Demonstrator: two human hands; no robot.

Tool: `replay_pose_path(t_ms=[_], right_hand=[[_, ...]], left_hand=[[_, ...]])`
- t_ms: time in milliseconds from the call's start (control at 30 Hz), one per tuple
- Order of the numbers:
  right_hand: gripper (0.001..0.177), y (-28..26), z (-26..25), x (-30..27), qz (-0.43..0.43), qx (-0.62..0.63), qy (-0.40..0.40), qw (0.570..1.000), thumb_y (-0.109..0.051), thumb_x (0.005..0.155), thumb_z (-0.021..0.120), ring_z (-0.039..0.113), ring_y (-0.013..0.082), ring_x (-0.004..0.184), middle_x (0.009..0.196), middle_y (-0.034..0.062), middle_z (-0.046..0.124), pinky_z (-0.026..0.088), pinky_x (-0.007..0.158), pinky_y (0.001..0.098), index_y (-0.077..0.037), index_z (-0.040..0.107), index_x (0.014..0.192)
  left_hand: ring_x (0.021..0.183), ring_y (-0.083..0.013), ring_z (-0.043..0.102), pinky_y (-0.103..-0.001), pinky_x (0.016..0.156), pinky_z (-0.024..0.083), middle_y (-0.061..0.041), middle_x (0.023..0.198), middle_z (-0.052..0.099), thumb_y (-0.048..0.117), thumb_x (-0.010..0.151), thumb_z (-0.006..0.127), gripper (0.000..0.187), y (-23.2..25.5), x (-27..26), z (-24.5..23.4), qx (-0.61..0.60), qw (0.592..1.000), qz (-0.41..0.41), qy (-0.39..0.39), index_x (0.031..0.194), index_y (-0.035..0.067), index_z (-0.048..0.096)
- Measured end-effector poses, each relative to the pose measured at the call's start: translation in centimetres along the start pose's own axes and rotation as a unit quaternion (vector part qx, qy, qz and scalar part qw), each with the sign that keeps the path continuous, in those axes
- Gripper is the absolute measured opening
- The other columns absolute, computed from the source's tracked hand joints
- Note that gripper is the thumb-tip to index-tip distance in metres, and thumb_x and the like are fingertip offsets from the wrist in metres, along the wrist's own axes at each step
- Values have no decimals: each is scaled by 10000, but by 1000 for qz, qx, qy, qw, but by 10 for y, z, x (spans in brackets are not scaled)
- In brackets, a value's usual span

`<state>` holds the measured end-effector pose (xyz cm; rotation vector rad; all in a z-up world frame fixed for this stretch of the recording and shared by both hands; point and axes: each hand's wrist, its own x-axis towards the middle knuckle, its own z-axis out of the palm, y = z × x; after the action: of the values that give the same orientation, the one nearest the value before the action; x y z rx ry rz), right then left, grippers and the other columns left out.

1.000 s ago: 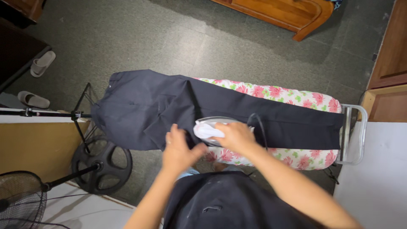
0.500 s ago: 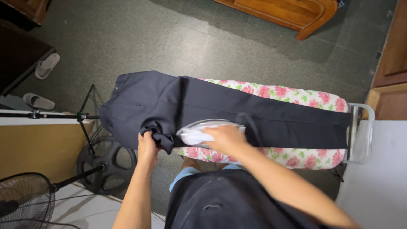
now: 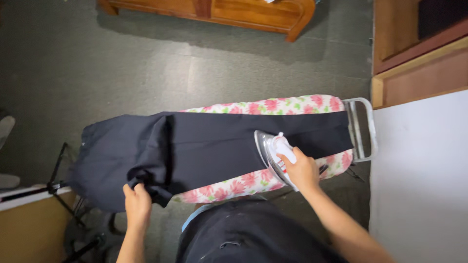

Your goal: The person irons a pair of dark trousers on a floral-patterned ironing board. They use a white electric iron to smooth the fabric, repeatedly adjusting the garment's position and flipping it to treat different sections, including the legs and waist area.

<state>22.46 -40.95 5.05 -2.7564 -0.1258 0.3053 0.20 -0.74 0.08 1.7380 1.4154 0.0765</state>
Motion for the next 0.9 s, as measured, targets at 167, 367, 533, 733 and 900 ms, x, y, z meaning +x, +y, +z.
replay_pose_path(t_ms=[167, 367, 533, 733, 900], right_hand=[[423, 1, -9, 8, 31, 14, 38, 999, -498, 857, 740, 676, 473, 745, 732, 223, 697, 497, 606, 579, -85, 653, 886], [412, 22, -20, 30, -34, 0, 12, 999, -514, 811, 753, 679, 476, 760, 732, 244, 698, 516, 641, 571, -127, 686, 933], [455, 67, -22, 47, 46, 31, 85, 995, -489, 893, 765, 671, 477, 804, 795, 241, 704, 518, 655, 566, -51, 639, 900], [386, 128, -34, 57, 119, 54, 138, 982, -454, 870, 772, 694, 452, 768, 797, 221, 713, 522, 668, 549, -77, 702, 908], [412, 167, -43, 64, 83, 52, 136, 986, -454, 855, 801, 682, 458, 774, 799, 226, 708, 531, 657, 525, -57, 702, 903]], left_hand=[[1073, -511, 623, -529, 937, 461, -359, 1130, 650, 354, 1015, 443, 472, 9, -4, 3, 68, 998, 6, 2, 1263, -46, 481], [1039, -597, 600, -595, 920, 461, -431, 1089, 635, 308, 1010, 464, 447, -10, -2, 21, 163, 981, 103, 25, 1230, -81, 464], [1049, -607, 589, -607, 916, 459, -432, 1093, 628, 316, 1010, 497, 459, -25, -1, 25, 171, 979, 110, 27, 1230, -85, 466], [1077, -598, 590, -599, 945, 464, -430, 1120, 625, 319, 1014, 529, 472, -36, 8, 30, 197, 972, 124, 31, 1231, -98, 480], [1130, -574, 595, -582, 973, 476, -410, 1196, 616, 373, 899, 694, 625, -24, 3, 41, 245, 957, 138, 73, 1245, -97, 471]])
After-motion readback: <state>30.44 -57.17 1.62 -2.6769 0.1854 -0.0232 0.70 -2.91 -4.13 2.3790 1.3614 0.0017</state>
